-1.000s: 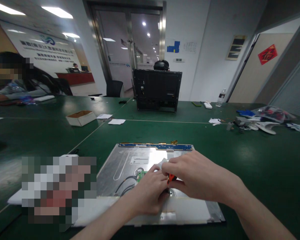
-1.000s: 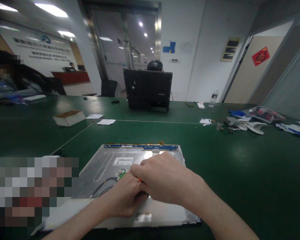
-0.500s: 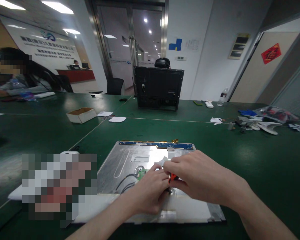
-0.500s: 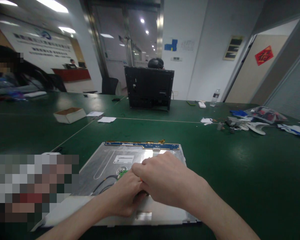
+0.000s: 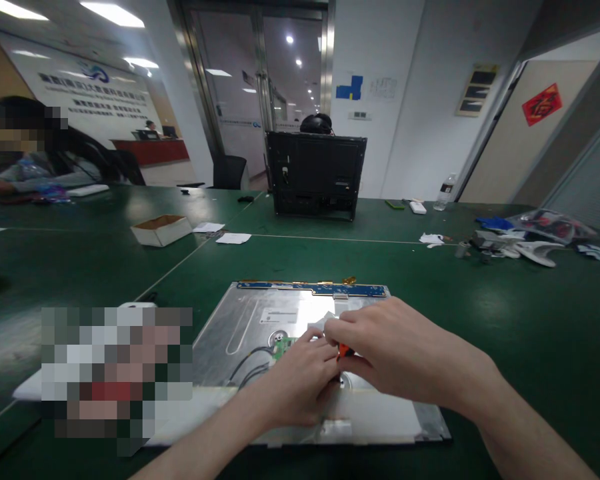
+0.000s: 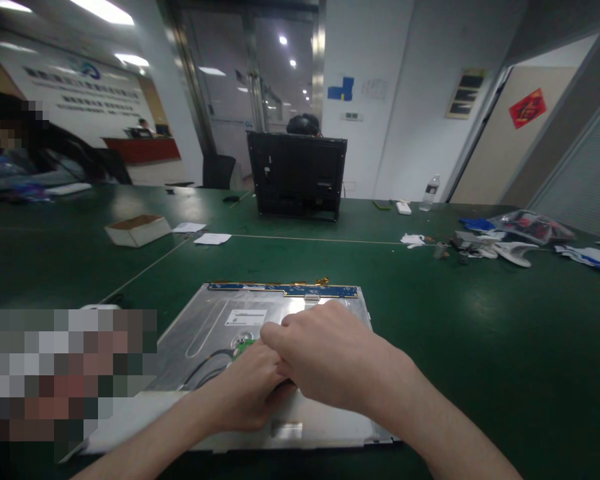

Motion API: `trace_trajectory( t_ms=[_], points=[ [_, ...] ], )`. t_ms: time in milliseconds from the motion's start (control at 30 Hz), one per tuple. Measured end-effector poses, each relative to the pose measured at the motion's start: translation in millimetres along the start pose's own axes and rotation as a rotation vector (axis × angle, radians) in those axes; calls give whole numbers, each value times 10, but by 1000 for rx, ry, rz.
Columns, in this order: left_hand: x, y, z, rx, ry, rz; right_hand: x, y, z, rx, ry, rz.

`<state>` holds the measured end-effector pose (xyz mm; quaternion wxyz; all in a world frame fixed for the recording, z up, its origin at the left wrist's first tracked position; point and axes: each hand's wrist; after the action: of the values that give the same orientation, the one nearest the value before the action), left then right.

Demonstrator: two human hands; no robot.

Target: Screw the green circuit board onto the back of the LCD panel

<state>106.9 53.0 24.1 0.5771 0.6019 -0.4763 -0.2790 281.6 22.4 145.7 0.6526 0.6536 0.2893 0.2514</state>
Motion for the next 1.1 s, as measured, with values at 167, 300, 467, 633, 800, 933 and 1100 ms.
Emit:
trace_trajectory(
  t_ms=[167, 300, 467, 633, 800, 933, 1100],
  points=[
    [-13, 7, 6, -21, 22, 7, 7, 3, -10, 6, -21, -14],
    [-10, 37, 14, -15, 10, 7, -3, 15, 3, 19, -24, -22],
    [10, 68, 12, -28, 10, 19, -13, 4, 3, 27, -38, 3],
    [30, 60, 0, -43, 16, -6, -28, -20, 9, 34, -45, 15],
    [32, 30, 1, -20, 6, -28, -49, -4, 37, 41, -53, 9],
    [26, 15, 4, -11, 5, -24, -57, 4, 39, 22, -32, 10],
    [29, 23, -2, -22, 19, -28, -53, -18, 16, 57, -41, 61]
  ],
)
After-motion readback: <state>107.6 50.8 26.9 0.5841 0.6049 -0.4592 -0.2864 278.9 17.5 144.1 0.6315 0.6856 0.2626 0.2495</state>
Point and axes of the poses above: each hand's wrist, its own z-axis away from the middle knuckle, its own y-axis out of the back of the hand, x = y × z, and after that the axes turned 2 degrees about -y, right-handed
